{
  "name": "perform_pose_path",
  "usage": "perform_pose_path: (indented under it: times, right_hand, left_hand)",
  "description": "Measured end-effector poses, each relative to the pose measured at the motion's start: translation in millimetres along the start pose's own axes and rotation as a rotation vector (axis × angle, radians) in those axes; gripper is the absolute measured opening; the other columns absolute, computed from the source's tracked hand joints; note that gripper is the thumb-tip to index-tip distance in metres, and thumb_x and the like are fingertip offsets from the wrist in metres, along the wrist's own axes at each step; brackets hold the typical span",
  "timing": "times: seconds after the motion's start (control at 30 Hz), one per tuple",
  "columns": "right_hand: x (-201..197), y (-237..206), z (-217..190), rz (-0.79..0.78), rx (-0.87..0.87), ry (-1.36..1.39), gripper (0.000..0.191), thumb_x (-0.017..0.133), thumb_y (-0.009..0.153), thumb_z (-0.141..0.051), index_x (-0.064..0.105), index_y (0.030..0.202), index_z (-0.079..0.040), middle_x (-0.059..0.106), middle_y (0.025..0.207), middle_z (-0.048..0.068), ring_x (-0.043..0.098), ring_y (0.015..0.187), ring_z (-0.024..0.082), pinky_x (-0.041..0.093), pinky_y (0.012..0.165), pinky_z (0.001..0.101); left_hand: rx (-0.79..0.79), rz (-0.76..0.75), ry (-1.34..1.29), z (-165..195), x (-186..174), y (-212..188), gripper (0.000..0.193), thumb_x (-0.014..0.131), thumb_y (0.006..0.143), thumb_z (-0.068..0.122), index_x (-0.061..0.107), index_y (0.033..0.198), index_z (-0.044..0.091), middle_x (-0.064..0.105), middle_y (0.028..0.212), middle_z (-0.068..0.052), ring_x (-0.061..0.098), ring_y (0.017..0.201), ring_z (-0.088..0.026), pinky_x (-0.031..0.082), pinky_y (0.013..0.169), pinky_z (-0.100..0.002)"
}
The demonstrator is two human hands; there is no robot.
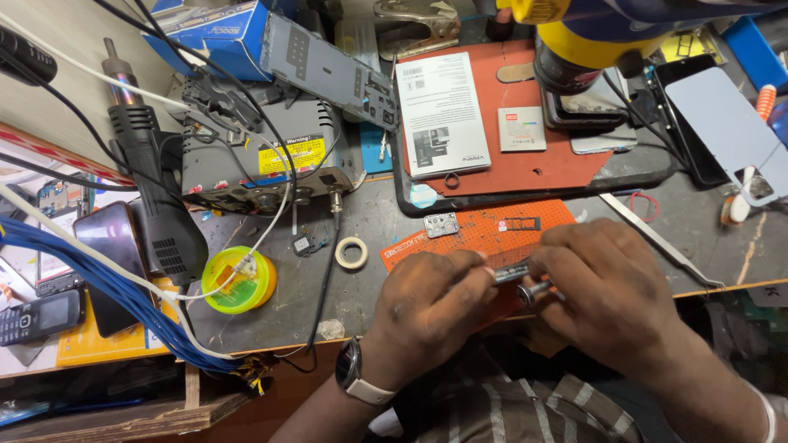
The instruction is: The person disassembles a smartphone at a repair workbench, prying off the back cover and removing the battery by hand. They then use a screwdriver to unscrew and work on a second phone, handling its frame and components on an orange mat.
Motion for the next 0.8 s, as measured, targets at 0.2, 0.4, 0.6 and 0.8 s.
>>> perform_pose_path:
  times: [0.2, 0.4, 0.6, 0.8]
  right_hand:
    - [0, 13, 3, -0.065, 0.042, 0.02, 0.025, 0.08, 0.062, -0.013, 0.062, 0.081, -0.01, 0.065, 0.089, 0.008, 0.062, 0.083, 0.031, 0.049, 0.075, 0.0455]
    - [-2, 5, -4, -0.045, 0.026, 0.016, 0.024, 0.077, 0.064, -0.013, 0.061, 0.081, -0.009, 0.065, 0.091, 0.009, 0.063, 0.085, 0.03, 0.05, 0.076, 0.0452]
    - [5, -12, -15, 0.042, -0.071, -0.087, 0.022, 0.074, 0.069, -0.013, 0.063, 0.086, -0.005, 0.066, 0.093, 0.011, 0.063, 0.082, 0.03, 0.051, 0.075, 0.0445]
    - [20, -40, -19, 0.175, -0.16, -0.204, 0.014, 0.073, 0.084, -0.017, 0.065, 0.085, -0.006, 0.062, 0.089, 0.007, 0.058, 0.073, 0.023, 0.045, 0.066, 0.039]
  left_hand:
    - [-0.016, 0.052, 0.085, 11, -8, 15, 0.021, 0.074, 0.086, 0.003, 0.067, 0.105, 0.005, 0.07, 0.113, -0.01, 0.07, 0.098, -0.027, 0.052, 0.081, -0.04]
    - [-0.06, 0.053, 0.08, 16, -7, 17, 0.017, 0.072, 0.086, 0.0, 0.065, 0.102, 0.003, 0.07, 0.112, -0.009, 0.067, 0.104, -0.026, 0.05, 0.088, -0.041]
    - [-0.101, 0.014, 0.131, 19, -1, 9, 0.018, 0.068, 0.083, -0.002, 0.063, 0.1, 0.003, 0.069, 0.114, -0.01, 0.066, 0.106, -0.028, 0.048, 0.092, -0.041]
    - [-0.038, 0.044, 0.199, 19, 11, -5, 0.011, 0.069, 0.088, 0.001, 0.065, 0.097, 0.005, 0.07, 0.115, -0.007, 0.065, 0.106, -0.023, 0.046, 0.092, -0.039]
Point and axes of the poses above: each hand's wrist, its own y-axis towards the middle knuckle, its own x-axis out of the palm, z = x × y, the point moved 7 cm from there along y, towards the middle knuckle
